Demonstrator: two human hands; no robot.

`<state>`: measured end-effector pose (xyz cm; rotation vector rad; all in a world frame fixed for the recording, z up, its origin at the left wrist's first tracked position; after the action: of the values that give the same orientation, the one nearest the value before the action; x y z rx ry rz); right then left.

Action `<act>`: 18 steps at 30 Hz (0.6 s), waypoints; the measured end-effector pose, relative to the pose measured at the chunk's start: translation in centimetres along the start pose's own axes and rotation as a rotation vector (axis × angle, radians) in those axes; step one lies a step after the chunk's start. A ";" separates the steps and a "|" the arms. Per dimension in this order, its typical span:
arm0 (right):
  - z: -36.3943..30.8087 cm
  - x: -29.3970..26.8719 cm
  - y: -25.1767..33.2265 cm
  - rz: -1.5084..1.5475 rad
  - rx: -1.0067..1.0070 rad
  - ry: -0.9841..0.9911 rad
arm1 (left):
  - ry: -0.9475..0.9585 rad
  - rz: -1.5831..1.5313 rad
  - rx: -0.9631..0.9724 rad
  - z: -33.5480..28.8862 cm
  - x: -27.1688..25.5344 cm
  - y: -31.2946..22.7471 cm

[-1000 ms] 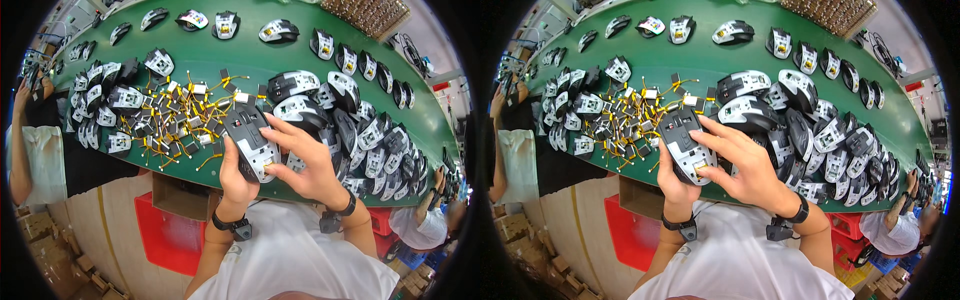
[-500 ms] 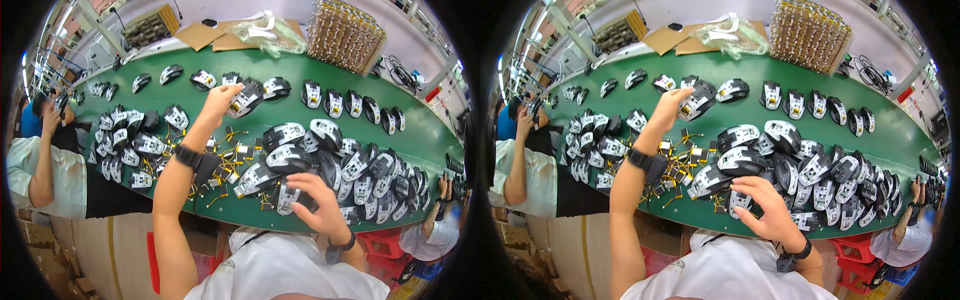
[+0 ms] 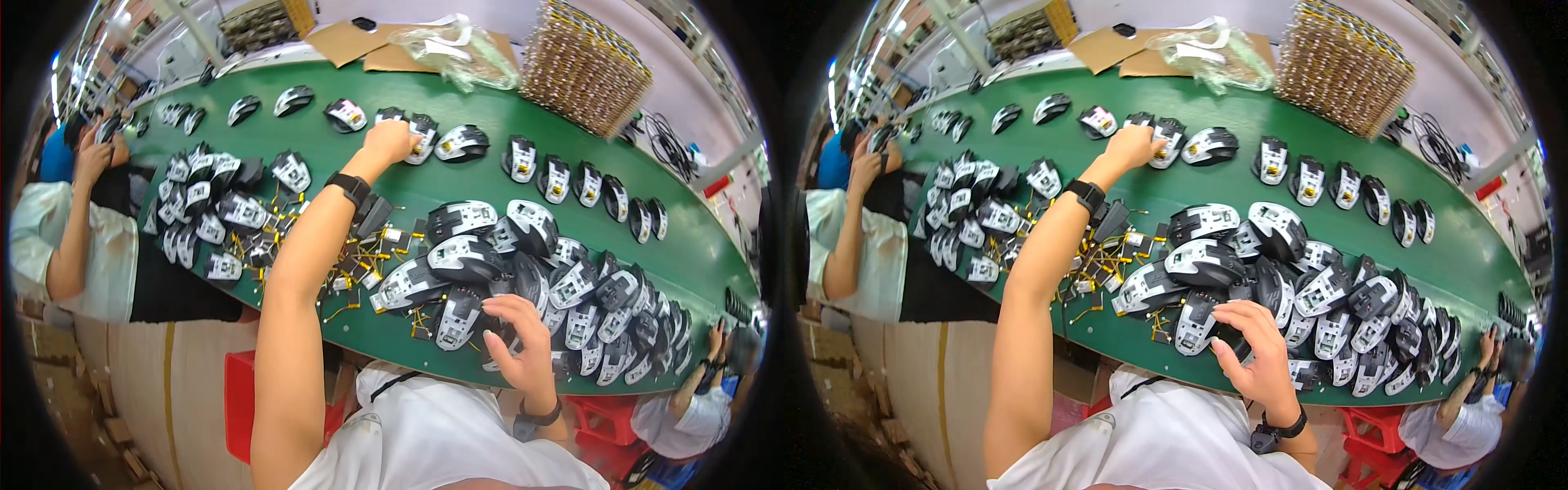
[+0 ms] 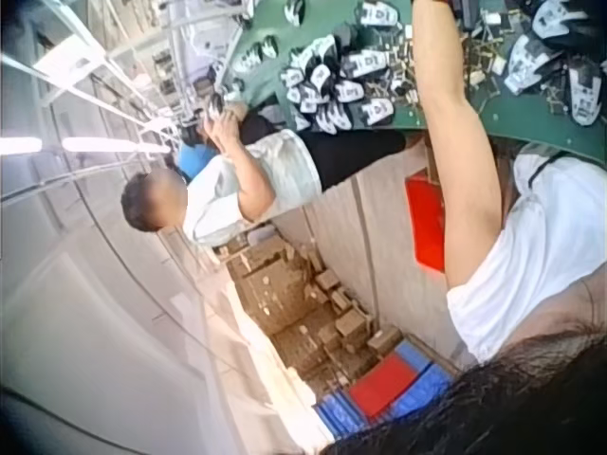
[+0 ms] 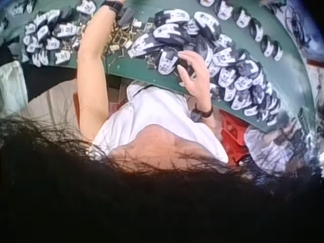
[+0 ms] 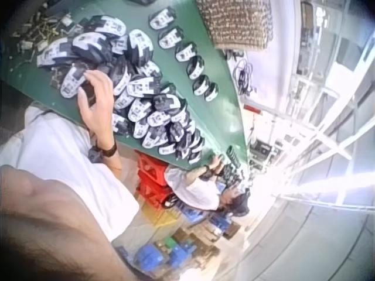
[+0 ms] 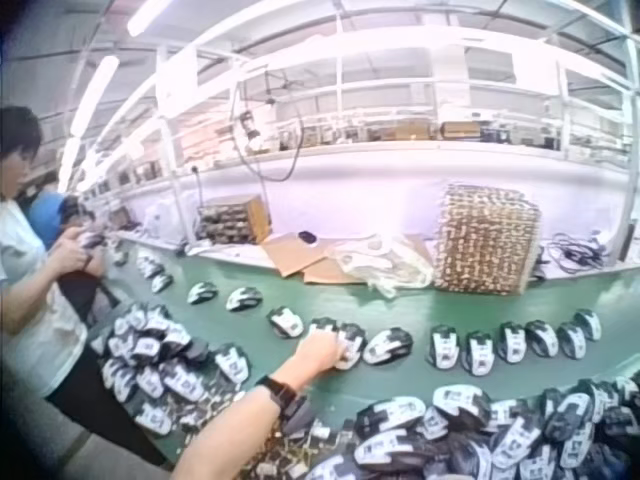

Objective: The person assembles computer mice by inserting small circuit boards into the mouse shells. They pick up a mouse shell, place a circuit board inside, and then place the completed unit on the table. The process is repeated for multiple units.

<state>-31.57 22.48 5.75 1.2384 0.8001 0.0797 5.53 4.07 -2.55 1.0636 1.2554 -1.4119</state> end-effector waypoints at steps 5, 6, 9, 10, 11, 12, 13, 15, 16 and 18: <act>0.4 0.3 0.1 -0.008 -0.024 0.011 | -0.087 -0.016 -0.052 -2.8 -1.1 -2.3; 0.4 0.3 0.0 -0.014 -0.024 0.004 | -0.215 -0.022 -0.040 -3.3 -1.3 -2.7; 0.3 -0.1 -0.9 -0.027 0.016 -0.006 | 0.040 -0.344 0.330 -6.8 -4.6 -8.1; 0.3 0.0 -0.9 -0.034 0.025 -0.007 | 0.057 -0.374 0.446 -9.1 -4.8 -10.1; 0.2 0.1 -1.0 -0.037 0.030 -0.003 | 0.070 -0.437 0.543 -11.0 -4.8 -12.4; 0.8 0.3 -1.2 -0.031 0.043 0.016 | 0.095 -0.393 0.556 -12.7 -4.9 -14.1; 0.9 0.5 -1.1 -0.030 0.042 0.017 | 0.035 -0.282 0.580 -13.7 -4.1 -15.6; 1.0 0.9 -0.6 -0.033 0.038 0.022 | -0.003 -0.151 0.536 -14.3 -3.3 -17.5; 1.1 1.0 -0.3 -0.042 0.029 0.021 | -0.042 -0.124 0.516 -14.1 -2.7 -18.1; 1.0 0.9 0.3 -0.058 0.014 0.008 | -0.165 -0.047 0.539 -14.8 -1.0 -19.6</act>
<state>-30.25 22.19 5.61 1.2277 0.8438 0.0319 -13.21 19.60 0.56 1.2413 0.7991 -1.8926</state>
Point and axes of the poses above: each hand's wrist, its own z-axis towards the middle knuckle, its own x-axis out of the palm, y = z × x, the point moved 3 cm from there along z, towards the middle knuckle, and after that the axes turned 13 degrees about x, right-handed, at the moved point
